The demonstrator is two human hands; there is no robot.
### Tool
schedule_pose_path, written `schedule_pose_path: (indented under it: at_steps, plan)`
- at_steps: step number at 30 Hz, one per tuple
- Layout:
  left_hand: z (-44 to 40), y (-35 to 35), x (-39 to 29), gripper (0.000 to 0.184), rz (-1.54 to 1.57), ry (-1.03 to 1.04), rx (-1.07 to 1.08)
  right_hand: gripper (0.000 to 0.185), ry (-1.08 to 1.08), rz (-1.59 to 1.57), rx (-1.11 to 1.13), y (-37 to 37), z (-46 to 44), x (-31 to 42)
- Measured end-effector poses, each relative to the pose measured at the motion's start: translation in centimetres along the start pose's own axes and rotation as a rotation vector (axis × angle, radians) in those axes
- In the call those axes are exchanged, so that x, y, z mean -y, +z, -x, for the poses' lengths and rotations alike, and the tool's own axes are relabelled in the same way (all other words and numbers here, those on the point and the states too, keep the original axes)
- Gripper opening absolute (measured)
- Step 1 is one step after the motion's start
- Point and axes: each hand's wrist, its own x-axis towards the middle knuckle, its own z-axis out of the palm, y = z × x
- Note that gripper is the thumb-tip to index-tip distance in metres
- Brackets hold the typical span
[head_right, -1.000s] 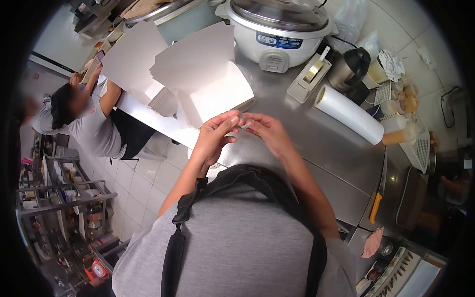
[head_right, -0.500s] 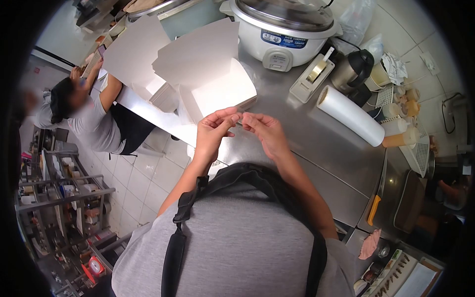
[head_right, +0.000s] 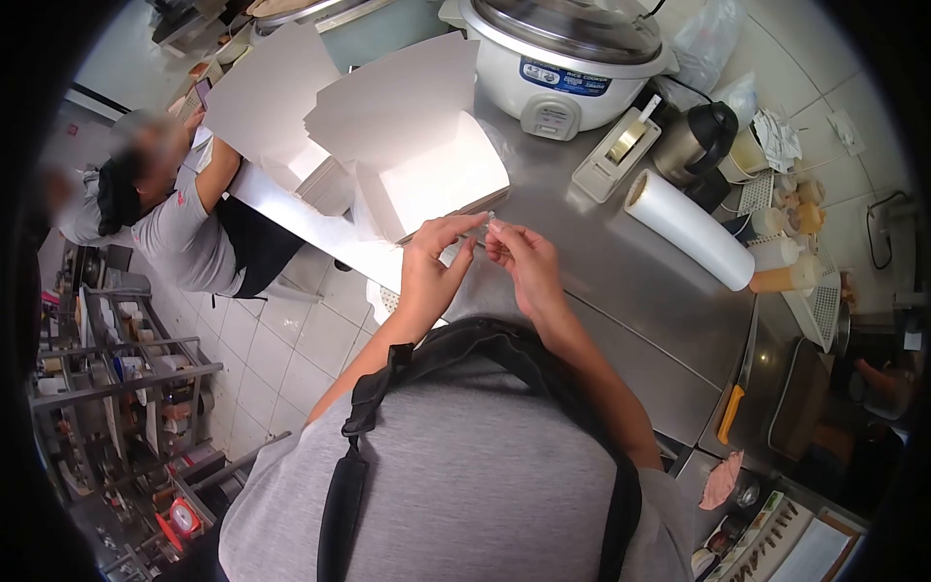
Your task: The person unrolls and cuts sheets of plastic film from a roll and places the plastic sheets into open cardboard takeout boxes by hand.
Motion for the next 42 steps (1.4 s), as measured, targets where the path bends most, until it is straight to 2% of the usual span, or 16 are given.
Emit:
schedule_pose_path:
  at_steps: [3, 10, 13, 16, 22, 26, 28, 33, 36, 39, 41, 42]
  plan:
    - [0.1, 0.2, 0.6, 0.037, -0.019, 0.080, -0.021, 0.017, 0.010, -0.019, -0.007, 0.1, 0.1, 0.0]
    - [0.4, 0.1, 0.6, 0.038, -0.113, 0.070, 0.010, 0.020, 0.043, -0.044, -0.077, 0.9, 0.4, 0.3]
    - [0.5, -0.1, 0.3, 0.037, -0.161, 0.035, 0.051, 0.023, 0.098, -0.128, 0.003, 0.1, 0.0, -0.1]
    - [0.5, -0.4, 1.1, 0.035, -0.125, 0.019, 0.072, 0.027, -0.023, 0.019, -0.034, 0.0, -0.2, -0.1]
    - [-0.5, -1.5, 2.4, 0.029, 0.041, -0.062, 0.049, 0.024, -0.687, 0.958, 0.109, 2.9, -0.3, 4.9]
    - [-0.9, -2.0, 2.6, 0.027, 0.080, -0.101, 0.050, 0.021, -0.779, 1.201, 0.243, 3.4, -1.3, 6.5]
    - [-0.8, -2.3, 2.9, 0.026, 0.085, -0.110, 0.071, 0.015, -0.804, 1.291, 0.297, 3.6, -2.0, 6.6]
    - [-0.8, -2.6, 3.6, 0.029, 0.031, -0.056, 0.074, 0.011, -0.712, 1.380, 0.406, 4.4, -3.0, 7.7]
    - [-1.2, -3.2, 2.4, 0.035, 0.168, -0.230, 0.056, 0.011, -0.689, 1.382, 0.473, 5.1, -4.1, 8.7]
    - [-1.6, -2.9, 1.0, 0.041, 0.014, -0.379, -0.068, 0.013, -0.678, 1.349, 0.483, 6.6, -5.9, 10.0]
    - [-1.9, -3.3, 1.6, 0.044, -0.148, -0.431, -0.057, 0.016, -0.602, 1.351, 0.447, 8.3, -7.1, 11.3]
    - [-2.0, -3.6, 2.1, 0.045, -0.243, -0.446, -0.031, 0.017, -0.542, 1.381, 0.497, 8.6, -8.5, 11.3]
